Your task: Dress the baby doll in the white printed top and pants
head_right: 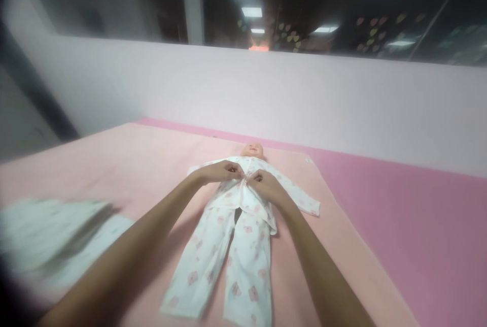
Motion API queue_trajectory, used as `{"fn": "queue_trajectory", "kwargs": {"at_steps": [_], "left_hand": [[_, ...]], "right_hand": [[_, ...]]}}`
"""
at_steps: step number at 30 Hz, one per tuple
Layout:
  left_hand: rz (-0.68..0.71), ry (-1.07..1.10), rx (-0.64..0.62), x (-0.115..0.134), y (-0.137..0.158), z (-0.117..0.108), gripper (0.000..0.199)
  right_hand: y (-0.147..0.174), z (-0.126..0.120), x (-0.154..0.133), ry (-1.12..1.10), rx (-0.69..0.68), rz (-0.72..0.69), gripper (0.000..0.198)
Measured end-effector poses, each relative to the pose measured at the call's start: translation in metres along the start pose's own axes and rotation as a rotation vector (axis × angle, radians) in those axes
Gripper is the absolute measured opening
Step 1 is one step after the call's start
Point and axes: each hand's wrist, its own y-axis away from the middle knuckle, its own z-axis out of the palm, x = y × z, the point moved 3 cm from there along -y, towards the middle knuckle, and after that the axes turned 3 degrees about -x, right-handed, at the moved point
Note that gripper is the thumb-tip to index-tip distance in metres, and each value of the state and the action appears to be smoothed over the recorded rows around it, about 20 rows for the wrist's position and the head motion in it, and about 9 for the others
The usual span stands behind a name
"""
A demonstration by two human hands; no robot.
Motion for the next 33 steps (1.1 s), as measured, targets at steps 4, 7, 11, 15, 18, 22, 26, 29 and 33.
{"fn": "queue_trajectory", "kwargs": {"at_steps": [4,7,11,15,18,22,26,29,33], "left_hand": [[-0.006,-0.032,0.032,0.003,-0.001,0.003,0.023],[-0.004,-0.072,0.055,0.004,-0.002,0.006,0.021],[-0.001,-0.046,0.051,0.006,-0.003,0.009,0.022],[0.023,0.025,0.029,0.005,-0.003,0.01,0.023],[0.027,0.024,0.025,0.002,-0.003,0.01,0.025],[0.005,-0.043,0.161,-0.001,-0.014,0.007,0.027],[-0.033,-0.092,0.231,-0.002,-0.035,0.005,0.04],[-0.048,-0.044,0.23,-0.005,-0.045,0.005,0.043],[-0.076,0.07,0.256,-0.013,-0.049,0.008,0.042]], "right_hand": [[0.001,0.003,-0.002,0.022,0.059,0.07,0.019],[0.004,0.005,-0.005,0.077,0.123,0.086,0.019],[0.014,0.008,-0.014,0.157,0.146,0.062,0.015],[0.026,0.011,-0.024,0.181,0.141,0.037,0.018],[0.026,0.007,-0.023,0.196,0.145,0.017,0.019],[0.008,-0.008,-0.015,0.179,0.181,-0.011,0.015],[-0.021,-0.019,-0.006,0.078,0.12,0.027,0.021],[-0.034,-0.019,0.001,0.05,0.035,0.042,0.028],[-0.038,-0.017,0.007,0.051,0.031,0.014,0.026]]}}
